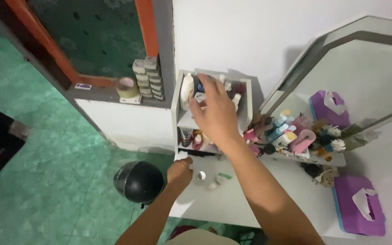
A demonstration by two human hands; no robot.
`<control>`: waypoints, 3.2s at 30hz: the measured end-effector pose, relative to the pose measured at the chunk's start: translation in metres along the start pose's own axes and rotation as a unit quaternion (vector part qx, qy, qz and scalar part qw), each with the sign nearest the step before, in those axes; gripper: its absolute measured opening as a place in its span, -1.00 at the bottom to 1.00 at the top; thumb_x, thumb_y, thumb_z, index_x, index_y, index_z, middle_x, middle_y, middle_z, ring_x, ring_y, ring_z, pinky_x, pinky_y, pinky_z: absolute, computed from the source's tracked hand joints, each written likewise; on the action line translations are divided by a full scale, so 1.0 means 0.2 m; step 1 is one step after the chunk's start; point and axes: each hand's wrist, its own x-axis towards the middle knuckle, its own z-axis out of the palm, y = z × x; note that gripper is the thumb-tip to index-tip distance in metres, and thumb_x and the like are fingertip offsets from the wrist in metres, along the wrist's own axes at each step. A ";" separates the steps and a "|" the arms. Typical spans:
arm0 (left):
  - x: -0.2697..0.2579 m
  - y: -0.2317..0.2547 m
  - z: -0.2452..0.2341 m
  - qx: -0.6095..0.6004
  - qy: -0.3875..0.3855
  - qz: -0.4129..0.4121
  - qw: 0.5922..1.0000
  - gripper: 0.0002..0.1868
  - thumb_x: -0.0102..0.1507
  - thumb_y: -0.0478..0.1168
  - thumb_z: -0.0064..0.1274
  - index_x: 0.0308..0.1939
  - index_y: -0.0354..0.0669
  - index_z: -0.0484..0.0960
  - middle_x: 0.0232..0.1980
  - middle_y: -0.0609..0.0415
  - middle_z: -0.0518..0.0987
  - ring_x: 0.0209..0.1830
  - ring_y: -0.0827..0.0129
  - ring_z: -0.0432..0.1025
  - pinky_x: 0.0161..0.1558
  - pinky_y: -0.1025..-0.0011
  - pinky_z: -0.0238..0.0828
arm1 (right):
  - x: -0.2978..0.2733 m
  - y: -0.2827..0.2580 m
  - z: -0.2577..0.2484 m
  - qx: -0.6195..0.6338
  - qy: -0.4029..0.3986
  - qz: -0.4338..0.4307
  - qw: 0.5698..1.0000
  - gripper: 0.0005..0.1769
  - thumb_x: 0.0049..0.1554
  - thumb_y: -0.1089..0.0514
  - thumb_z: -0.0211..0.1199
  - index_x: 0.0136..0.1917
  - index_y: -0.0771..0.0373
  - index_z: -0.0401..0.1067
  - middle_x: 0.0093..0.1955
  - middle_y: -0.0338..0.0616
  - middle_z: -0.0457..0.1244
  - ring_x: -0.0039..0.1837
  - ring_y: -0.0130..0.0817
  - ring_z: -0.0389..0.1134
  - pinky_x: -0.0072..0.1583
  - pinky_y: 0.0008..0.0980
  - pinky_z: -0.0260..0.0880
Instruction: The recorder is organizing various skincare and cosmetic bottles on a small shelf on a vanity.
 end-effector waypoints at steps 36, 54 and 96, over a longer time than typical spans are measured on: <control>0.09 0.71 -0.90 -0.187 0.361 0.141 0.902 -0.60 0.21 -0.23 0.20 0.12 -0.23 0.57 0.11 -0.10 0.60 -0.17 0.03 0.58 -0.17 0.20 0.52 | 0.10 -0.14 -0.43 0.151 0.035 0.146 0.977 -0.60 0.09 0.14 0.40 0.16 0.28 0.41 -0.12 -0.11 0.42 -0.27 -0.35 0.43 -0.24 -0.36 0.43; 0.17 0.84 -0.72 -0.008 0.286 0.035 0.958 -0.18 0.02 0.00 0.40 0.30 -0.03 0.40 0.26 -0.34 0.39 -0.17 -0.27 0.55 -0.23 -0.04 0.52 | -1.16 1.16 -0.13 -0.113 -0.009 0.291 0.950 -0.60 -0.08 0.09 0.51 -0.04 0.18 0.40 -0.09 -0.02 0.32 -0.10 -0.08 0.41 -0.04 -0.12 0.41; -0.49 0.92 0.16 -0.126 0.036 0.162 0.978 -0.35 0.12 -0.17 0.26 0.29 -0.02 0.44 0.12 -0.09 0.62 -0.07 -0.03 0.57 -0.10 0.11 0.51 | -2.03 3.10 -0.69 -0.430 0.017 0.367 0.825 -0.60 0.24 -0.04 0.26 0.10 0.36 0.52 0.11 0.19 0.37 0.14 0.10 0.40 0.23 0.04 0.40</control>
